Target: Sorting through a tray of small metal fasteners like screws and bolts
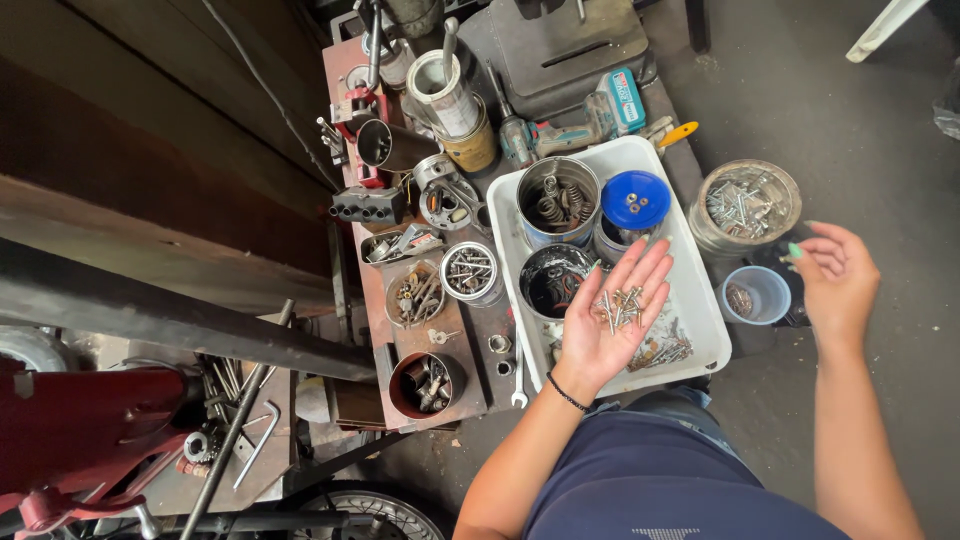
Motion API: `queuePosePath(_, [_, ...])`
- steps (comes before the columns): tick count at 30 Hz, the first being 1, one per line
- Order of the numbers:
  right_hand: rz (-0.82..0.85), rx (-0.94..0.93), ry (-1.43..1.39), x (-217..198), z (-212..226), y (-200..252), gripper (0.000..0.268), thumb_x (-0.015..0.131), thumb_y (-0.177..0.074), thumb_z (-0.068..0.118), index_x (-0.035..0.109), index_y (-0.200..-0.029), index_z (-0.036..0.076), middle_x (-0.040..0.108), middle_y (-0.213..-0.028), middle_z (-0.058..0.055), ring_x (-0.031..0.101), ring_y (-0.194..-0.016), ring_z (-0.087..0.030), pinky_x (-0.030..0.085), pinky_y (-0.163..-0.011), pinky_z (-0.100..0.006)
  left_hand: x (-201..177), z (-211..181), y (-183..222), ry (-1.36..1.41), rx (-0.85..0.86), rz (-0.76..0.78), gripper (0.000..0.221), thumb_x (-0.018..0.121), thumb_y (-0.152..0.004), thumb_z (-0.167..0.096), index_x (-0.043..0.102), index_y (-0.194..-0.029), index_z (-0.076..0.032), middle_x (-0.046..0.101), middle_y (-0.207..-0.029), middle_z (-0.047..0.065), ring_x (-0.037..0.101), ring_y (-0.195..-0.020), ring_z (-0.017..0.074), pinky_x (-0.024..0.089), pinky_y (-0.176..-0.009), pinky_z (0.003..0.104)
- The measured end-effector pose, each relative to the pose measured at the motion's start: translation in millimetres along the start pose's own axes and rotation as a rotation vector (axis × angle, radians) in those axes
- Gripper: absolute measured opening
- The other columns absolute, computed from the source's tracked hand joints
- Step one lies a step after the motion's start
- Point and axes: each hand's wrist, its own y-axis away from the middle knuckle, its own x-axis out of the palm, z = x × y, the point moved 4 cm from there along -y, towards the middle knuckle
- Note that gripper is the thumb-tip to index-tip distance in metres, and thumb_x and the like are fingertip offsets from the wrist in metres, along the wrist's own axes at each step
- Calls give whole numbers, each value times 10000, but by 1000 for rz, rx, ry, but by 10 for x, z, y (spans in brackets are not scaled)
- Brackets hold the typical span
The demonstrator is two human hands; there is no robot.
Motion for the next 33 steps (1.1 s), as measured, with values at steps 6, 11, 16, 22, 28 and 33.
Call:
queuePosePath(6, [-24, -108, -4, 233, 140, -298, 403, 598, -949, -168, 543, -1320, -20, 606, -1044, -175, 580, -939, -206, 483, -857, -286, -8, 86, 0, 23, -40, -3, 540, 452, -1094, -220, 280, -1561, -10, 212, -1604, 212, 252, -1467, 349, 297, -1192, 456])
queuePosePath(11, [55, -167, 61, 385, 402, -326, 389, 593, -940, -144, 546, -1313, -45, 595, -1184, -221, 631, -1002, -299, 521, -885, -373, -3, 105, 39, 28, -46, 5, 535, 483, -1083, -221, 317, -1567, -62, 198, -1606, 232, 235, -1472, 369, 299, -1191, 474])
queuePosePath(16, [206, -179, -40, 532, 1185, 83, 333, 575, -965, -109, 558, -1291, -50, 627, -1184, -205, 607, -1038, -252, 505, -946, -348, 5, 76, 82, 1, -34, 29, 575, 464, -1101, -278, 277, -1563, 7, 196, -1613, 214, 219, -1484, 342, 284, -1204, 459])
queuePosePath(22, [456, -520, 110, 729, 1905, 567, 144, 689, -902, 34, 709, -1043, 54, 716, -1046, -41, 641, -993, -193, 479, -948, -307, -29, 52, 88, 0, -14, 5, 583, 420, -1122, -334, 277, -1538, 49, 222, -1597, 223, 315, -1442, 346, 288, -1205, 460])
queuePosePath(28, [648, -743, 253, 1024, 2048, 853, 479, 727, -808, 239, 638, -1274, 172, 665, -1249, -9, 559, -1123, -282, 437, -907, -400, -321, -32, 50, -177, 90, -11, 653, 338, -1119, -451, 331, -1532, 55, 403, -1518, 255, 391, -1393, 400, 350, -1151, 548])
queuePosePath(33, [635, -731, 244, 1061, 2091, 913, 428, 716, -819, 174, 649, -1242, 161, 681, -1191, -1, 591, -1063, -264, 454, -858, -375, -294, -27, 84, -223, 122, 16, 626, 313, -1131, -395, 293, -1548, 70, 291, -1577, 246, 305, -1444, 375, 374, -1127, 547])
